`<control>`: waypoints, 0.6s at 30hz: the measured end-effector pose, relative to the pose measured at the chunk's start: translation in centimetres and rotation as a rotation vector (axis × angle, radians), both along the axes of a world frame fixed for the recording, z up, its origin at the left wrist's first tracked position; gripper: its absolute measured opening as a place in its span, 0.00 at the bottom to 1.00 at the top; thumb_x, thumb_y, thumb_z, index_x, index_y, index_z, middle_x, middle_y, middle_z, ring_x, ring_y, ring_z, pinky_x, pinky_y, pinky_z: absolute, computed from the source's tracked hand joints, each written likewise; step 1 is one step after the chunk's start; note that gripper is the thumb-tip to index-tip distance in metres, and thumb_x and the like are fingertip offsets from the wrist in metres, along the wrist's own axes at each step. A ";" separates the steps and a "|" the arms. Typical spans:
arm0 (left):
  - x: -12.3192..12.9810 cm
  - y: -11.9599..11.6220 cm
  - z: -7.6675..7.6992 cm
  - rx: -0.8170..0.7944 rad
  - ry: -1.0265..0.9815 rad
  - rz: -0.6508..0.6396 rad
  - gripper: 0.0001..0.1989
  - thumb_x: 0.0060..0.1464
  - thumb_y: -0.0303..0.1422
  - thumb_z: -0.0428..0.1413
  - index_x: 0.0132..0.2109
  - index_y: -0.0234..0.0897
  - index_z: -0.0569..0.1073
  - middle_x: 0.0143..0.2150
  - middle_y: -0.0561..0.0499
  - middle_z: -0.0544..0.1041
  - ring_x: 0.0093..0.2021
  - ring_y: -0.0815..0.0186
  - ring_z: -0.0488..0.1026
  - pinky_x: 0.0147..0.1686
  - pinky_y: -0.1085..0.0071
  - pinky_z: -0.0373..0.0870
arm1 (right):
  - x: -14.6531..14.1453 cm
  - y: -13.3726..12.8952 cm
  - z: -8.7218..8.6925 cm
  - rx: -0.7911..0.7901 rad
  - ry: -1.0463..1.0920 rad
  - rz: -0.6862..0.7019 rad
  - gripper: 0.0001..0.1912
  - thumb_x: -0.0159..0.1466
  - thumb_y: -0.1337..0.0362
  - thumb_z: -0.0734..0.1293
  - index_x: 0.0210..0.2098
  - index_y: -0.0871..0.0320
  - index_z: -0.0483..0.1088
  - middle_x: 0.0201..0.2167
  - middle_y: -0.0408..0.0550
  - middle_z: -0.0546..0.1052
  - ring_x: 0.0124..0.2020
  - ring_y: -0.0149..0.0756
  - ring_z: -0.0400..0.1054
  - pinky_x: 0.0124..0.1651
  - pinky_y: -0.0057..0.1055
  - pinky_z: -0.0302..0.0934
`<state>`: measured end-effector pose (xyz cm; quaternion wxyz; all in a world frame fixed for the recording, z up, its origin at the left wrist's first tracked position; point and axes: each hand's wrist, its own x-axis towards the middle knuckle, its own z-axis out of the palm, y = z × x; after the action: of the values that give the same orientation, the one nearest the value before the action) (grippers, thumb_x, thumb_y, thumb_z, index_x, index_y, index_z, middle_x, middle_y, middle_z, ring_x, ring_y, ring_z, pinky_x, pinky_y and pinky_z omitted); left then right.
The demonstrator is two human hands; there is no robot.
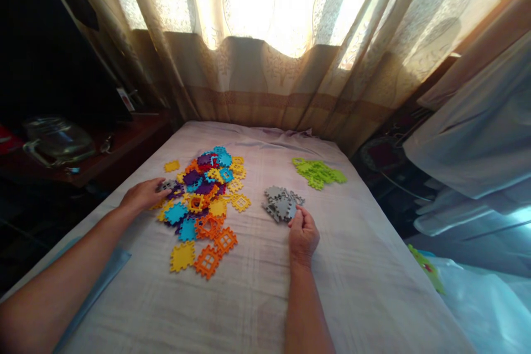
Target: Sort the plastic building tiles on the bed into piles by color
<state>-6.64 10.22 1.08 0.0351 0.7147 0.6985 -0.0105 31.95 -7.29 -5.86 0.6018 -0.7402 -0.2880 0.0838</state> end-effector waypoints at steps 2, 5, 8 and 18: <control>0.1 -0.1 0.4 0.040 -0.036 -0.003 0.29 0.56 0.47 0.52 0.60 0.38 0.70 0.58 0.40 0.76 0.55 0.49 0.74 0.49 0.62 0.70 | 0.0 0.0 0.0 0.002 0.006 -0.005 0.31 0.59 0.42 0.59 0.42 0.63 0.76 0.16 0.41 0.69 0.21 0.35 0.62 0.30 0.31 0.58; 1.8 -0.8 0.9 0.158 -0.194 -0.053 0.29 0.55 0.46 0.54 0.60 0.38 0.69 0.57 0.43 0.76 0.55 0.53 0.74 0.52 0.64 0.69 | 0.0 0.1 0.0 0.004 0.013 -0.008 0.31 0.59 0.42 0.59 0.41 0.63 0.76 0.16 0.42 0.69 0.21 0.35 0.62 0.30 0.31 0.58; 6.1 -2.4 1.1 0.186 -0.401 -0.244 0.27 0.55 0.44 0.56 0.60 0.40 0.69 0.56 0.47 0.77 0.53 0.58 0.74 0.54 0.66 0.68 | 0.0 0.1 0.0 0.019 0.016 -0.017 0.30 0.58 0.42 0.59 0.40 0.62 0.76 0.16 0.41 0.69 0.22 0.35 0.63 0.31 0.31 0.59; 23.5 -7.1 0.9 0.067 -0.483 -0.671 0.30 0.54 0.40 0.63 0.61 0.36 0.68 0.54 0.44 0.78 0.54 0.57 0.75 0.56 0.64 0.69 | 0.0 0.2 0.1 0.049 0.045 -0.027 0.29 0.59 0.43 0.59 0.40 0.63 0.75 0.16 0.41 0.69 0.21 0.35 0.62 0.31 0.31 0.59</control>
<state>16.82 3.08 2.01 0.1693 0.8853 0.3986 0.1696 31.97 -7.08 -5.76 0.6274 -0.7269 -0.2660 0.0852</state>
